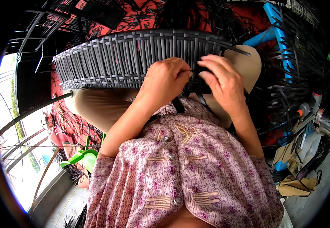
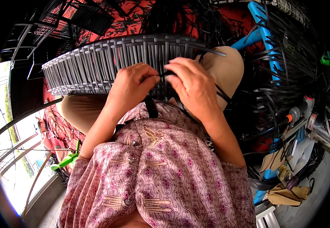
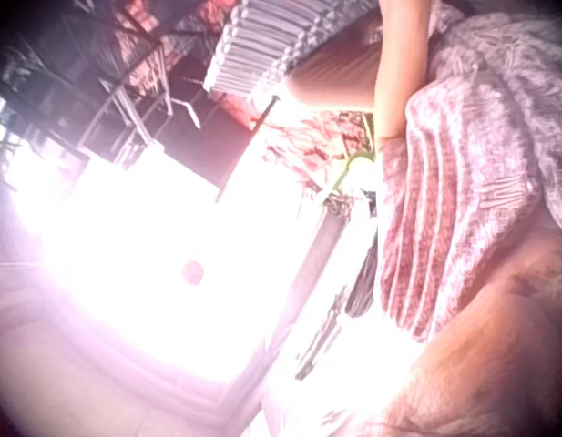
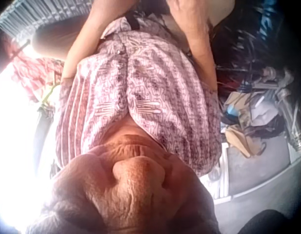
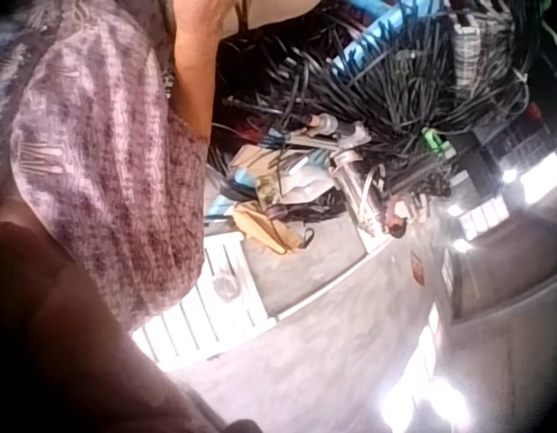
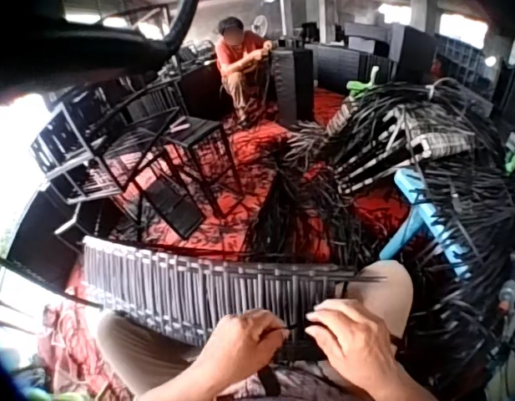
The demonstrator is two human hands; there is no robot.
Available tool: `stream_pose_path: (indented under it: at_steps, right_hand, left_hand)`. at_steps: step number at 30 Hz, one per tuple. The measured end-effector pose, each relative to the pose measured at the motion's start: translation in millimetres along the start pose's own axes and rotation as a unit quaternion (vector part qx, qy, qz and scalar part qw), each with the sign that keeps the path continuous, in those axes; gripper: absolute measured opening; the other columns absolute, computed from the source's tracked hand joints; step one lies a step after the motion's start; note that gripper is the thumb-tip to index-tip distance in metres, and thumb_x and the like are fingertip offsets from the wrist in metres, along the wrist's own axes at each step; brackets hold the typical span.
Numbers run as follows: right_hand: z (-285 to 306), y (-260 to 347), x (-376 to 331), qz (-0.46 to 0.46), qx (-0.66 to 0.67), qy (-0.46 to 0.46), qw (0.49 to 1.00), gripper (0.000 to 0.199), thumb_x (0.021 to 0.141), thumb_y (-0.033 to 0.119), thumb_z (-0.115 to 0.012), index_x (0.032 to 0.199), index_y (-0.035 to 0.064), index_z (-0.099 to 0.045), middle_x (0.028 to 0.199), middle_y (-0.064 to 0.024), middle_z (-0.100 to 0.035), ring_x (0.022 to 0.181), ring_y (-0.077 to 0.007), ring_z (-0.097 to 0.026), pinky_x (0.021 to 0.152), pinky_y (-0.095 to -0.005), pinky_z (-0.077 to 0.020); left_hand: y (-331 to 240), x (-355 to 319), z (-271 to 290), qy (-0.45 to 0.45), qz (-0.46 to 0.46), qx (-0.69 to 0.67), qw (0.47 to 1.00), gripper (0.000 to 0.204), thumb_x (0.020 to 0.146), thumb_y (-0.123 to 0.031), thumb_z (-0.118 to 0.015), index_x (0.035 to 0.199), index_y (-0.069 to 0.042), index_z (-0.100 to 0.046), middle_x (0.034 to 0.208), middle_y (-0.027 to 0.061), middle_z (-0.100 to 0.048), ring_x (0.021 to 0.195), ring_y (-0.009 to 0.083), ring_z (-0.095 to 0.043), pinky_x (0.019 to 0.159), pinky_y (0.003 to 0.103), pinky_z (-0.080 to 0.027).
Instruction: The person sits cross-legged on the floor and weaves black synthetic strands through the frame of a chair seat. They repeatedly thread the strands by hand, adjust the weave, and trim excess material with scissors. The person works on a single seat component while other furniture frames and materials are visible nearby.
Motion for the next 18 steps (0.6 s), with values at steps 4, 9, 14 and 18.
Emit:
stream_pose_path:
  at_steps: [4,9,14,18]
  right_hand:
    - [-23.4,-8.9,-5.3,-0.049,0.249,0.06,0.965,0.017,0.094,0.016,-0.069,0.104,0.0027,-0.069,0.097,-0.0095,-0.069,0.085,-0.0233,-0.068,0.074,-0.0326,-0.054]
    - [-38.2,-24.9,-8.6,-0.113,0.29,0.048,0.949,0.016,0.097,0.015,-0.067,0.097,-0.0002,-0.066,0.083,-0.0072,-0.065,0.072,-0.0161,-0.063,0.066,-0.0289,-0.0494]
    - [-48.6,-25.9,-10.8,-0.236,0.306,-0.071,0.919,0.017,0.1,0.015,-0.065,0.097,-0.0016,-0.065,0.077,-0.006,-0.063,0.066,-0.0106,-0.058,0.061,-0.0272,-0.0477]
    - [-55.1,-28.6,-2.3,-0.243,0.213,-0.108,0.94,0.014,0.099,0.013,-0.066,0.096,-0.0009,-0.066,0.074,-0.0064,-0.063,0.063,-0.0113,-0.057,0.059,-0.029,-0.0475]
  left_hand:
    - [-13.6,-11.6,11.9,-0.008,-0.007,-0.046,0.999,0.01,0.085,-0.01,-0.07,0.088,0.0,-0.069,0.082,0.0159,-0.068,0.072,0.0308,-0.068,0.065,0.038,-0.053]
    - [21.8,-3.4,-1.9,-0.033,0.156,-0.306,0.939,0.028,0.097,-0.025,-0.069,0.101,0.003,-0.068,0.077,0.0053,-0.066,0.067,0.0091,-0.064,0.059,0.025,-0.051]
    - [41.2,13.0,-23.7,-0.137,0.023,0.068,0.988,0.03,0.088,-0.023,-0.075,0.101,0.002,-0.066,0.083,0.0164,-0.069,0.071,0.029,-0.07,0.064,0.039,-0.054]
    - [37.7,19.5,-36.4,-0.1,0.039,0.144,0.984,0.034,0.083,-0.023,-0.076,0.103,0.0,-0.061,0.081,0.0172,-0.069,0.076,0.036,-0.07,0.067,0.044,-0.055]
Point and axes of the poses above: each hand's wrist, its own x-axis towards the middle knuckle, its own z-axis out of the back of the hand, y = z × x, the point moved 4 cm from there along x, towards the middle knuckle
